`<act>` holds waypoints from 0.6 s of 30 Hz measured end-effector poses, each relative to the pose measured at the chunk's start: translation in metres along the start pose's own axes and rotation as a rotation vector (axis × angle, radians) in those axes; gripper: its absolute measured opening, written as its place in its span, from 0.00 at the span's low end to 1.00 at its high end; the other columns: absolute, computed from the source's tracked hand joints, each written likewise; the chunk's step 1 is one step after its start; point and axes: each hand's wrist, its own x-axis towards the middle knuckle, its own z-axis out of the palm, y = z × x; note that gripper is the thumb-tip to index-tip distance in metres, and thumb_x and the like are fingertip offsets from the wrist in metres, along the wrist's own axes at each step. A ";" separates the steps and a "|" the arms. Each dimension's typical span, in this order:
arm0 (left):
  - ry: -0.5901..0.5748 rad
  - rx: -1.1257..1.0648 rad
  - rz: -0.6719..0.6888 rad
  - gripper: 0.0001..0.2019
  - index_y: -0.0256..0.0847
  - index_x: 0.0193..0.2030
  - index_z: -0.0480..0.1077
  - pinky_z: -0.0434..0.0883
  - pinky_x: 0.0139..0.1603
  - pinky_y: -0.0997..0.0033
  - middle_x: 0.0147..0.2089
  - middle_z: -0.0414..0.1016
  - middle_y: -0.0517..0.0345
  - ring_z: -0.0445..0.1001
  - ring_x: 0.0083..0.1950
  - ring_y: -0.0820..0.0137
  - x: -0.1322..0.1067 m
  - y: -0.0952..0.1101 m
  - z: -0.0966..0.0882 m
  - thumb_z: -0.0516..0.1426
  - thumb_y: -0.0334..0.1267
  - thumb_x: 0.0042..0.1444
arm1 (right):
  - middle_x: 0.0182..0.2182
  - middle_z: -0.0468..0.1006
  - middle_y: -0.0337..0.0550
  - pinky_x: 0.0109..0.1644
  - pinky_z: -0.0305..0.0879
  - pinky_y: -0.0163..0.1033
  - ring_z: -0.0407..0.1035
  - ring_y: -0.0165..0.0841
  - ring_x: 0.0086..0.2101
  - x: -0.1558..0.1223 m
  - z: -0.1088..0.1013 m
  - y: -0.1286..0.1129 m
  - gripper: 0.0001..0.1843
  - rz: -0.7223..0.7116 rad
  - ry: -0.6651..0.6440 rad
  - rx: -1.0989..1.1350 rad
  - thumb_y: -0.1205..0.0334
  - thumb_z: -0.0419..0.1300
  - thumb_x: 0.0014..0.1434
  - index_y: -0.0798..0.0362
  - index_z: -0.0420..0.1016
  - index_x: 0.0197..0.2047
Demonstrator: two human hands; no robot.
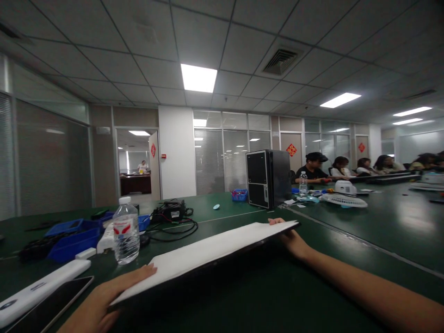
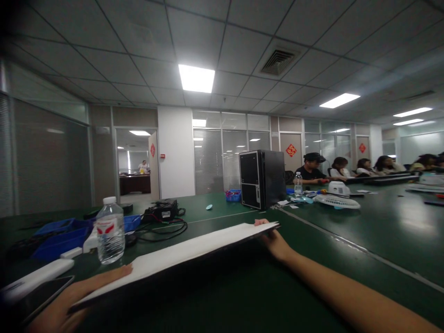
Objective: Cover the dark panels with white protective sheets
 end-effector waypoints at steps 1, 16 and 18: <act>-0.020 -0.021 -0.010 0.24 0.58 0.66 0.70 0.63 0.72 0.59 0.68 0.72 0.71 0.73 0.67 0.62 0.002 -0.003 -0.004 0.47 0.45 0.65 | 0.58 0.72 0.51 0.69 0.55 0.57 0.62 0.49 0.63 0.000 0.002 -0.004 0.26 -0.018 0.072 -0.034 0.38 0.62 0.59 0.47 0.68 0.51; -0.219 0.026 0.140 0.29 0.63 0.66 0.68 0.69 0.68 0.64 0.67 0.71 0.73 0.74 0.66 0.64 0.008 0.015 -0.027 0.59 0.38 0.58 | 0.52 0.82 0.47 0.56 0.74 0.51 0.76 0.42 0.51 -0.024 0.013 -0.066 0.13 -0.732 -0.084 -0.684 0.63 0.61 0.65 0.43 0.80 0.51; -0.258 0.020 0.169 0.31 0.62 0.67 0.67 0.69 0.68 0.63 0.69 0.69 0.71 0.72 0.67 0.62 0.006 0.009 -0.027 0.61 0.39 0.56 | 0.46 0.84 0.47 0.50 0.76 0.47 0.78 0.41 0.46 -0.028 0.022 -0.074 0.12 -0.747 -0.117 -0.648 0.63 0.60 0.66 0.44 0.81 0.50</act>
